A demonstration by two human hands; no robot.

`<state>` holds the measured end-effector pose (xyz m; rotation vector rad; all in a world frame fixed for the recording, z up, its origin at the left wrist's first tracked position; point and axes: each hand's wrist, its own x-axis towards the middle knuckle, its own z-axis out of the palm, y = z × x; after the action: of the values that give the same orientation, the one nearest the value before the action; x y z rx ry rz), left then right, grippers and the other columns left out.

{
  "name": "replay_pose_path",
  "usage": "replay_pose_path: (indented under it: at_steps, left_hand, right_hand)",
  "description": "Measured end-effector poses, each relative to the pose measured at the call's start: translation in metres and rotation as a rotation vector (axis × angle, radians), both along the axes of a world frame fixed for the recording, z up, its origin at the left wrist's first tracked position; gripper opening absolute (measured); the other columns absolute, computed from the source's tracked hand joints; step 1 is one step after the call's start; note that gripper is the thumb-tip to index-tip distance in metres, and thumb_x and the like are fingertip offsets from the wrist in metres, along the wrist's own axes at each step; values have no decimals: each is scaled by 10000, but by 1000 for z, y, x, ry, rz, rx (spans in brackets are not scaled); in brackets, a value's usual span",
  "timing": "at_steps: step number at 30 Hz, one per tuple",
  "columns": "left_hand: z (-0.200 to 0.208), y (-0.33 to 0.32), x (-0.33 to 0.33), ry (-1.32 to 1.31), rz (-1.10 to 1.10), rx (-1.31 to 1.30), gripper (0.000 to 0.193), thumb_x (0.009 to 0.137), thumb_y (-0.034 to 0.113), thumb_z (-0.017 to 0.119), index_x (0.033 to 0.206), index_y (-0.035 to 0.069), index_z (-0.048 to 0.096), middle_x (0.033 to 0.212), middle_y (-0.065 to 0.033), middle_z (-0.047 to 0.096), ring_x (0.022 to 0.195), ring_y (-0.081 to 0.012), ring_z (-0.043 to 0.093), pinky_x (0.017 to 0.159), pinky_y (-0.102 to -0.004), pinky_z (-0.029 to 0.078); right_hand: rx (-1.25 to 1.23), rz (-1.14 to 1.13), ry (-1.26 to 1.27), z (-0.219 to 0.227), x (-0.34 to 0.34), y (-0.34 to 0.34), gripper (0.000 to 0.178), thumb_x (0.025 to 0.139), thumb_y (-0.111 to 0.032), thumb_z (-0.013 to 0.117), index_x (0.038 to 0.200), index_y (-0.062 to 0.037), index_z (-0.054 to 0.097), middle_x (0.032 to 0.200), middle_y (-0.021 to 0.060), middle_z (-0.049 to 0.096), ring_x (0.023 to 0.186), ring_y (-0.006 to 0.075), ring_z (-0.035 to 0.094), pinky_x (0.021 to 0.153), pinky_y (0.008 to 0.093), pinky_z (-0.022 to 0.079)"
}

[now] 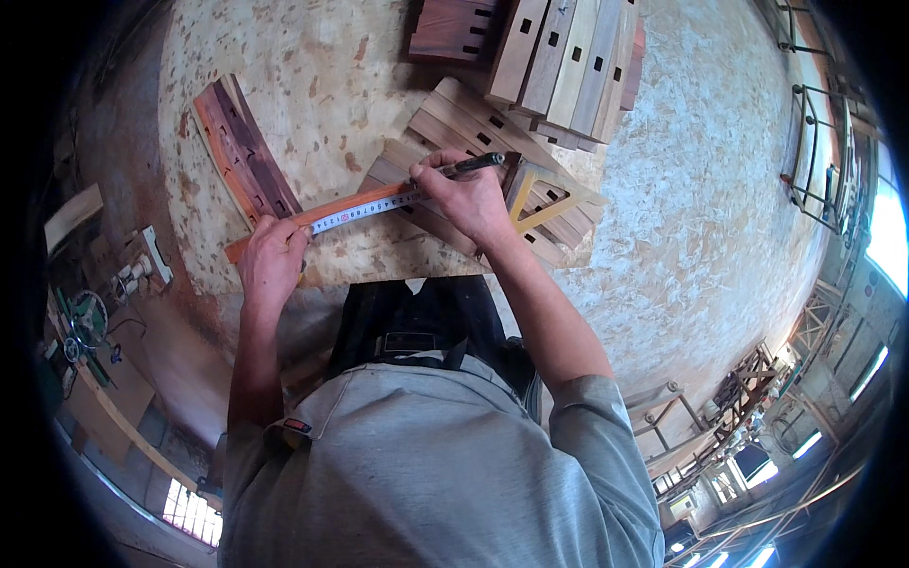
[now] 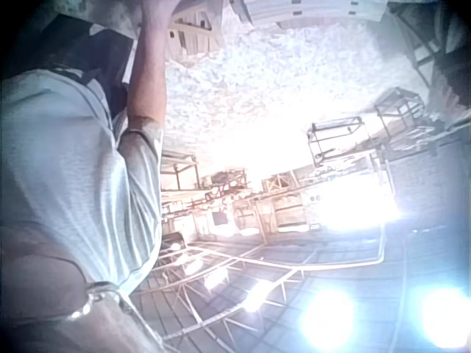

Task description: The person measures and marks several wooden planks on a workbench using a tape measure, a speed square, and a marker. They repeatedly align the tools to draw straight lines and record measurements on the wood pieces.

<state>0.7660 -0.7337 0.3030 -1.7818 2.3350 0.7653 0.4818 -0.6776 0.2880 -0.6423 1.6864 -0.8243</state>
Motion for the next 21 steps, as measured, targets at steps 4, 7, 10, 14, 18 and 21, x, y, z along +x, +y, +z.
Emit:
replay_pose_path:
  at_steps: [4, 7, 10, 14, 18, 21]
  left_hand:
    - [1, 0, -1, 3, 1, 4, 212, 913, 303, 654, 905, 97, 704, 893, -112, 604, 834, -358, 632, 693, -482, 487]
    - [2, 0, -2, -7, 3, 11, 212, 913, 303, 655, 907, 97, 704, 894, -112, 602, 835, -358, 631, 694, -482, 487]
    - [0, 0, -1, -7, 2, 7, 214, 912, 304, 654, 908, 96, 704, 893, -113, 600, 835, -359, 631, 694, -483, 486]
    - [1, 1, -2, 7, 23, 14, 230, 911, 293, 656, 903, 68, 702, 875, -136, 581, 831, -365, 620, 715, -474, 476]
    - [2, 0, -2, 2, 13, 17, 223, 912, 301, 652, 898, 84, 699, 888, -122, 592, 829, -364, 628, 701, -485, 482]
    - [3, 0, -3, 6, 20, 18, 228, 912, 296, 653, 883, 74, 693, 876, -129, 584, 823, -366, 625, 703, -484, 478]
  right_hand:
    - [-82, -4, -16, -15, 1, 4, 241, 902, -226, 719, 929, 13, 703, 797, 51, 696, 753, 90, 627, 702, 275, 520]
    - [-123, 14, -28, -18, 2, 6, 230, 897, -214, 722, 924, 14, 705, 794, 53, 690, 748, 93, 627, 698, 275, 518]
    - [-140, 26, -27, -16, 3, 5, 215, 890, -203, 728, 915, 10, 708, 782, 56, 681, 740, 102, 627, 691, 277, 514]
    - [-153, 78, 12, -14, 3, 5, 205, 881, -198, 735, 898, 5, 711, 765, 63, 672, 716, 110, 613, 670, 286, 505]
    - [-197, 110, 33, -18, 4, 6, 204, 882, -195, 733, 884, 8, 708, 750, 64, 664, 697, 111, 596, 648, 294, 495]
    - [-205, 147, 58, -12, 4, 4, 201, 885, -192, 731, 882, 7, 706, 745, 62, 664, 693, 110, 596, 641, 296, 495]
